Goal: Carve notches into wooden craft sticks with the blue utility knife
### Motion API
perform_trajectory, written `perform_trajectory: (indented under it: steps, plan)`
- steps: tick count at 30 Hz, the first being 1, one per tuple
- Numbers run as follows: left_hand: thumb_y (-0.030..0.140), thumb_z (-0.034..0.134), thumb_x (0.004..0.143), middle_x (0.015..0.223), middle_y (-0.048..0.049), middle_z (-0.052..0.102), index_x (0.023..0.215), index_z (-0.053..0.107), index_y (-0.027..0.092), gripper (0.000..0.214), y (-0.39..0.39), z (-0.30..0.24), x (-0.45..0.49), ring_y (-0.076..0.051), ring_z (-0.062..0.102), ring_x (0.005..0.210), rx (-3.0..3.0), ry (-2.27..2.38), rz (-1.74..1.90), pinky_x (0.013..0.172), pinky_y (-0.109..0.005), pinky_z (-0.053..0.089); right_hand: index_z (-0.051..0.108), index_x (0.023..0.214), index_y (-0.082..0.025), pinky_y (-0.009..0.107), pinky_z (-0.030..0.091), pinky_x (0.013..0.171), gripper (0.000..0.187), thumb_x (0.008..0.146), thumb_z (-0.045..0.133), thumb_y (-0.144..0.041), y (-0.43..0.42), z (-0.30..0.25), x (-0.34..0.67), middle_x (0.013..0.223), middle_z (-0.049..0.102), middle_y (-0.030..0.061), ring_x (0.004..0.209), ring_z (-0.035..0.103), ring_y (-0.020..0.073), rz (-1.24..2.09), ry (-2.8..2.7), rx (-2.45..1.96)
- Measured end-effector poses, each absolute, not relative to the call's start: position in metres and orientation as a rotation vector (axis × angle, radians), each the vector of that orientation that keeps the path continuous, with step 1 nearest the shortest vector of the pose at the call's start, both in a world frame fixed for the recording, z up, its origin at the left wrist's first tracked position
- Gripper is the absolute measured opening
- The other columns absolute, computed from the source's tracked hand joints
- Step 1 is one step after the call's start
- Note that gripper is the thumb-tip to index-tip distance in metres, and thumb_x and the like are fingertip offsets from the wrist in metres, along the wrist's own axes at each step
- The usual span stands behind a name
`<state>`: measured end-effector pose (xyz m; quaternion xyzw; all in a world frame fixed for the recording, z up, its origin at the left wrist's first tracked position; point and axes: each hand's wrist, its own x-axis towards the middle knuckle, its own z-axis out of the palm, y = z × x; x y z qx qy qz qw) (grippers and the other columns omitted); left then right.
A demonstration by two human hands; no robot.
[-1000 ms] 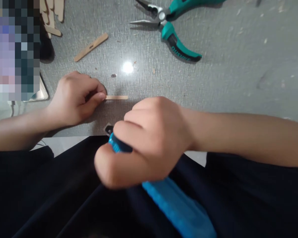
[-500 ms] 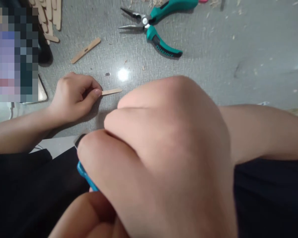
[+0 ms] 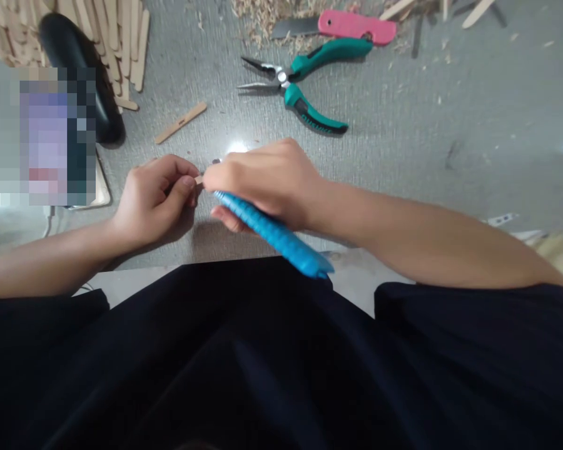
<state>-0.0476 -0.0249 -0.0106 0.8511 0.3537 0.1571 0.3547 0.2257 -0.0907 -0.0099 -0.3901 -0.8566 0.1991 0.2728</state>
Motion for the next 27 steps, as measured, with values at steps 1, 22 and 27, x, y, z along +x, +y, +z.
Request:
perform_trajectory:
  steps: [1,22,27]
  plan:
    - [0.028,0.053,0.117,0.083,-0.0004,0.082,0.109,0.071,0.027,0.019,-0.026,-0.01,-0.047,-0.02,0.075,0.075,2.115,0.924,0.407,0.084,-0.041,0.06,0.077,0.134,-0.018,0.046,0.061,0.078,0.057,0.126,0.038,-0.058,-0.091,-0.019,0.227,0.102,0.086,0.0113,0.092,0.082,0.0297,0.501,-2.224,-1.114]
    - [0.022,0.058,0.114,0.075,0.0023,0.08,0.105,0.076,0.02,0.02,-0.028,-0.007,-0.042,-0.012,0.068,0.066,1.89,0.749,0.445,0.071,-0.029,0.053,0.083,0.141,-0.033,0.041,0.07,0.077,0.039,0.104,0.094,-0.035,-0.094,-0.041,0.231,0.102,0.088,0.0013,0.078,0.083,0.0228,0.568,-1.693,-1.068]
    - [0.022,0.06,0.115,0.078,0.0022,0.082,0.112,0.079,0.019,0.019,-0.029,-0.009,-0.042,-0.011,0.068,0.067,1.869,0.756,0.45,0.068,-0.027,0.052,0.088,0.128,-0.035,0.047,0.076,0.09,0.02,0.108,0.09,-0.03,-0.094,-0.025,0.232,0.121,0.092,0.0055,0.102,0.091,0.0308,0.445,-1.684,-1.165]
